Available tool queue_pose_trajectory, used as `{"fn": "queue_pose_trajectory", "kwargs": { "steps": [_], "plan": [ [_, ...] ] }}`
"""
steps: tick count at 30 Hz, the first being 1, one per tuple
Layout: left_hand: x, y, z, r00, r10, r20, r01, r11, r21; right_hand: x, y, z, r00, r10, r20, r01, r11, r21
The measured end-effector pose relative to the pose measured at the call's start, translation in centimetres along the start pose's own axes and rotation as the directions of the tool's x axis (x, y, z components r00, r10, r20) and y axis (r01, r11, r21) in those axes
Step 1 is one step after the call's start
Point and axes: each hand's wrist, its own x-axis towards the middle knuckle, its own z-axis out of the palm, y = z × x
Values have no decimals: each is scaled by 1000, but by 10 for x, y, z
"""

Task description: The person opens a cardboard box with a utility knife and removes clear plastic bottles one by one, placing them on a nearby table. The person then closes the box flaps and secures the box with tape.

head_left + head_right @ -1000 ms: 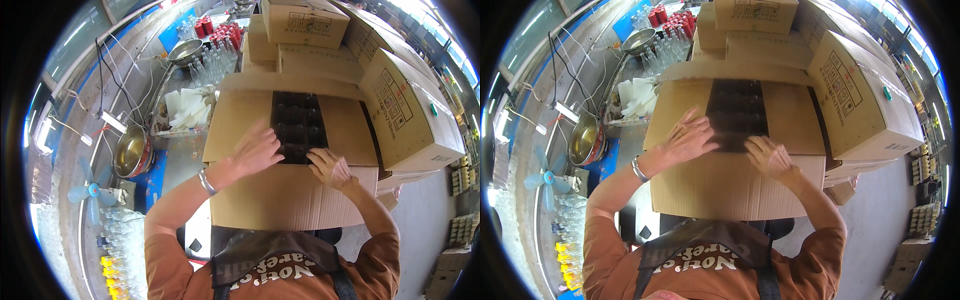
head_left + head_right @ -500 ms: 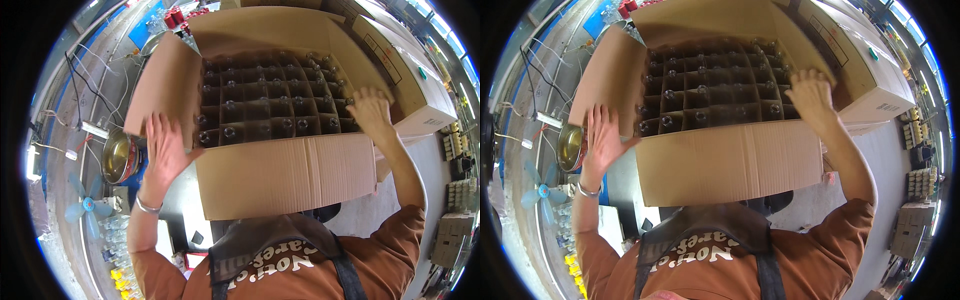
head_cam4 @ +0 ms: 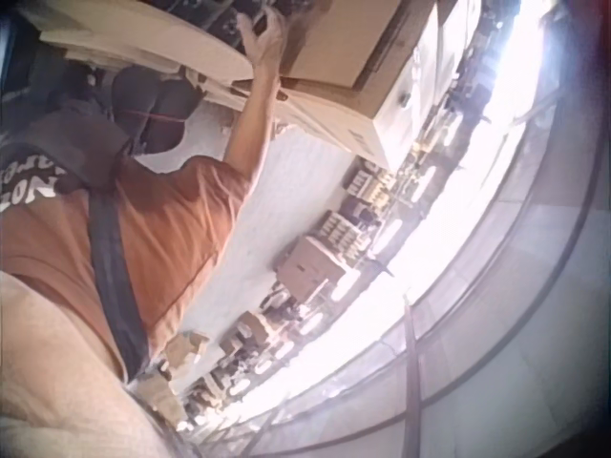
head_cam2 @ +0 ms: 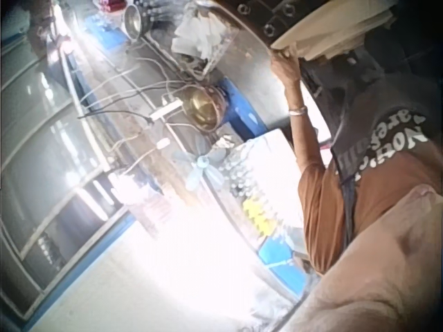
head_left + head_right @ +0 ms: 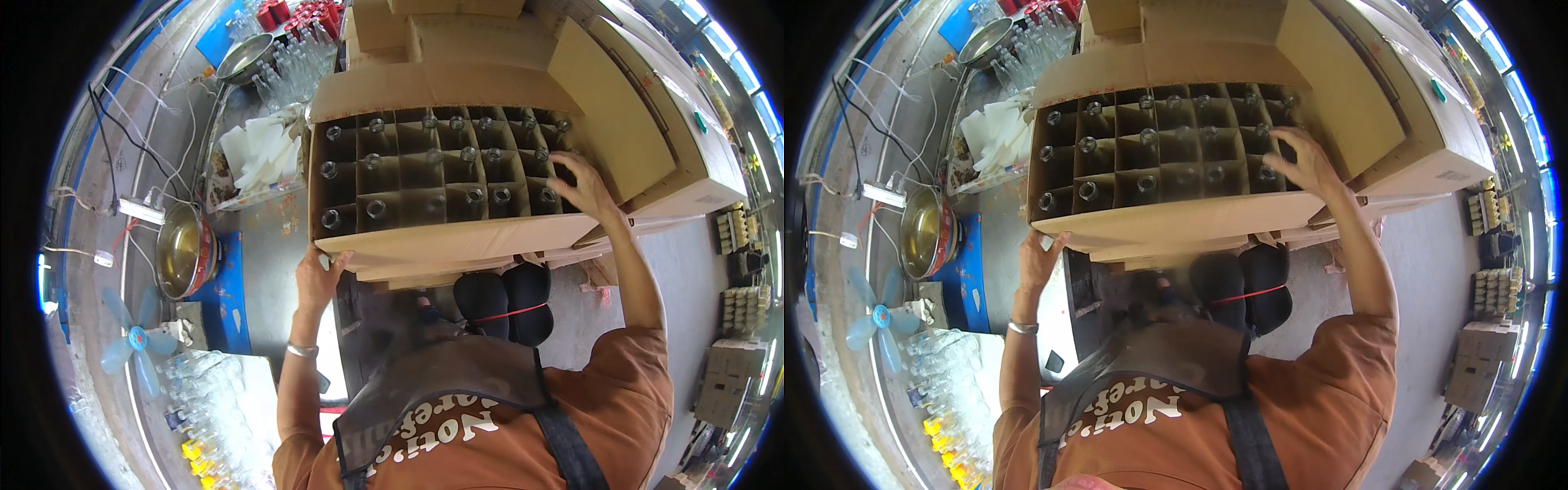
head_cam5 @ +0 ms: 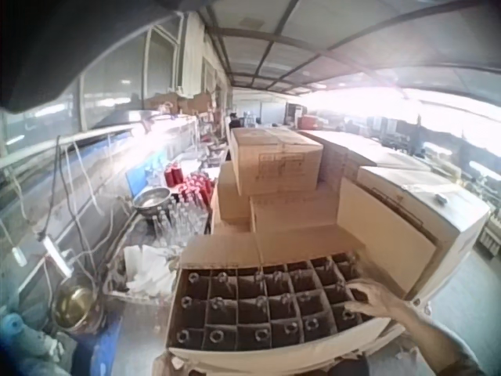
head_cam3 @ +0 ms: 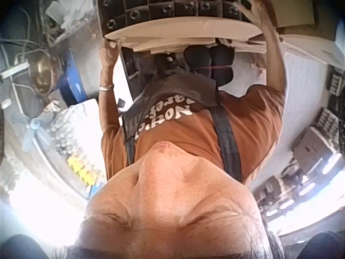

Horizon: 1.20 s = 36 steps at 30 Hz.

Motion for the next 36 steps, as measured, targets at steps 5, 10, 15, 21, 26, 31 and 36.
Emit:
{"fn": "queue_pose_trajectory", "kwargs": {
  "steps": [5,10,15,21,26,31,36],
  "plan": [
    [12,98,-57,865,459,-202,-433,887,158,-19,-19,4,986,103,131,-100,995,-29],
    [62,91,-46,875,356,329,-408,908,101,5,-12,14,987,36,156,-31,999,-32],
    [88,107,-21,856,337,391,-358,934,-22,19,-30,24,962,-75,262,80,997,-6],
    [104,121,2,816,401,416,-377,915,-143,43,-35,39,859,-393,329,411,912,15],
    [98,113,-5,840,519,157,-493,852,-177,46,-42,55,830,-486,274,496,867,36],
    [90,156,-72,838,541,-72,-542,812,-217,51,-63,35,951,-306,35,302,950,77],
    [38,180,-155,763,487,-424,-609,762,-221,71,-90,-47,926,-352,-139,337,934,-117]
  ]
}}
